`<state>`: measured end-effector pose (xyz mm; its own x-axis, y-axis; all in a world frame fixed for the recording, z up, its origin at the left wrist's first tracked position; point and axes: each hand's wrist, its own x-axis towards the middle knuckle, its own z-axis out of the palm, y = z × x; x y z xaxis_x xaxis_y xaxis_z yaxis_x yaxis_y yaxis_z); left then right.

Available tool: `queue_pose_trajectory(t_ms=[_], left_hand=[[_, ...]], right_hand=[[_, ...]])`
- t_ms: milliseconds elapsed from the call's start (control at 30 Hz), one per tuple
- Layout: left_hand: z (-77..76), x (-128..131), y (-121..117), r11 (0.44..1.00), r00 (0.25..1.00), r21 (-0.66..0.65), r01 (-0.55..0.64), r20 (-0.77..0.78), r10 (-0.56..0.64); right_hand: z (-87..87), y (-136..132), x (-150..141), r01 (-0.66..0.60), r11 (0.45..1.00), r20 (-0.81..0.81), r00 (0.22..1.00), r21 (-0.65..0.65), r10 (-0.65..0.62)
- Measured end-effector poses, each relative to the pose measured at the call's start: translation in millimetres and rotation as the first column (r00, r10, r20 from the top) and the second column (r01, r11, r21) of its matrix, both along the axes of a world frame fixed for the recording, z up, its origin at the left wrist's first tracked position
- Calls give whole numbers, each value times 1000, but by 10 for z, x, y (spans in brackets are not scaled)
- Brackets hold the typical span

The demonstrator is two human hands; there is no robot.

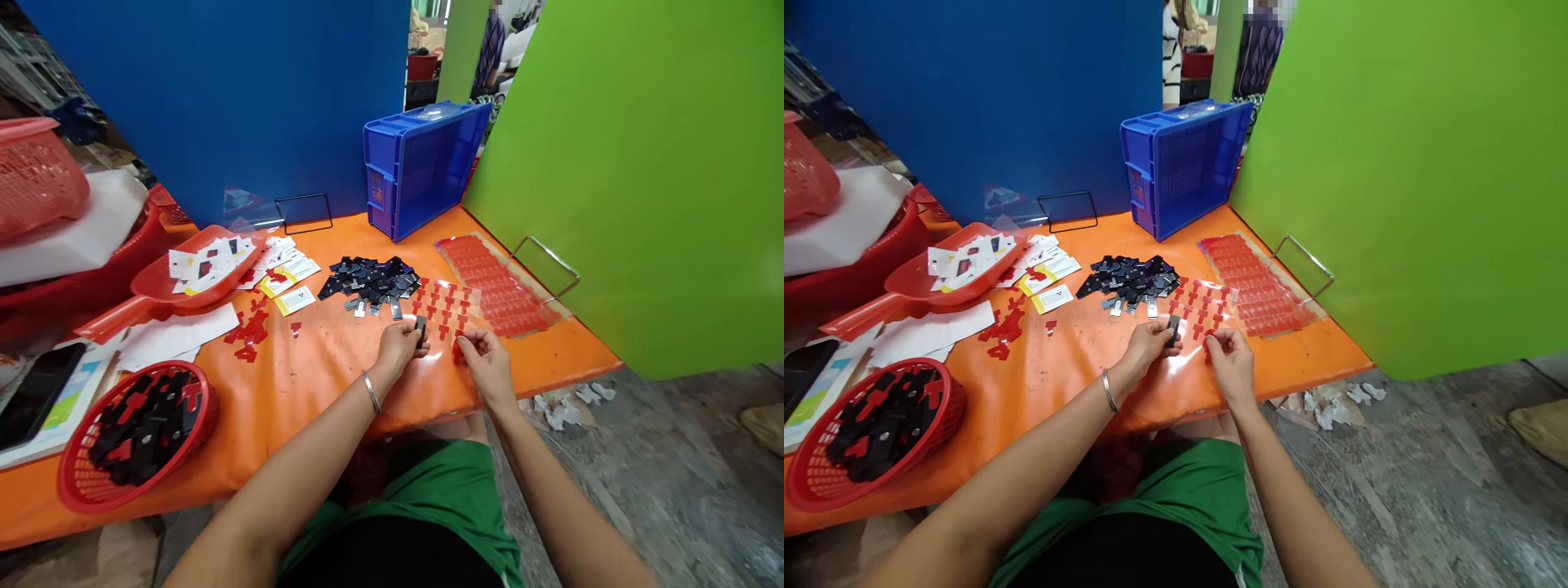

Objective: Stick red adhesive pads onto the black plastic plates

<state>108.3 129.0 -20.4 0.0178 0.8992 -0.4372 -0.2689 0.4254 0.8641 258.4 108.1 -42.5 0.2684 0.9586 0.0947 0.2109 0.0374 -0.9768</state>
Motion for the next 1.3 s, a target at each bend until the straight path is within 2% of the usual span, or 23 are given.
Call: queue_pose_trajectory(t_ms=[100,233,367,467,733,967,1300], left_hand=[[96,-57,-119,1000,999,14,25,33,-26],[186,-249,-476,998,992,-31,58,118,-54],[170,-432,-829,987,988,-147,71,150,-48],[118,-493,-951,985,987,-165,58,157,-32],[29,-533,-951,983,975,-171,60,223,-20],[-32,-549,-954,987,969,-135,85,241,-50],[-28,-549,-961,988,968,-132,86,244,-52]], right_hand=[[65,-51,-21,21,999,-94,995,-34,-24],[131,-260,-222,-72,996,-107,992,-48,66],[140,-494,-535,-217,973,-137,969,-74,206],[110,-596,-699,-266,959,-153,956,-96,250],[77,-638,-748,-313,942,-203,937,-122,285],[41,-648,-765,-325,938,-182,936,-116,302],[17,-648,-769,-312,943,-135,946,-115,296]])
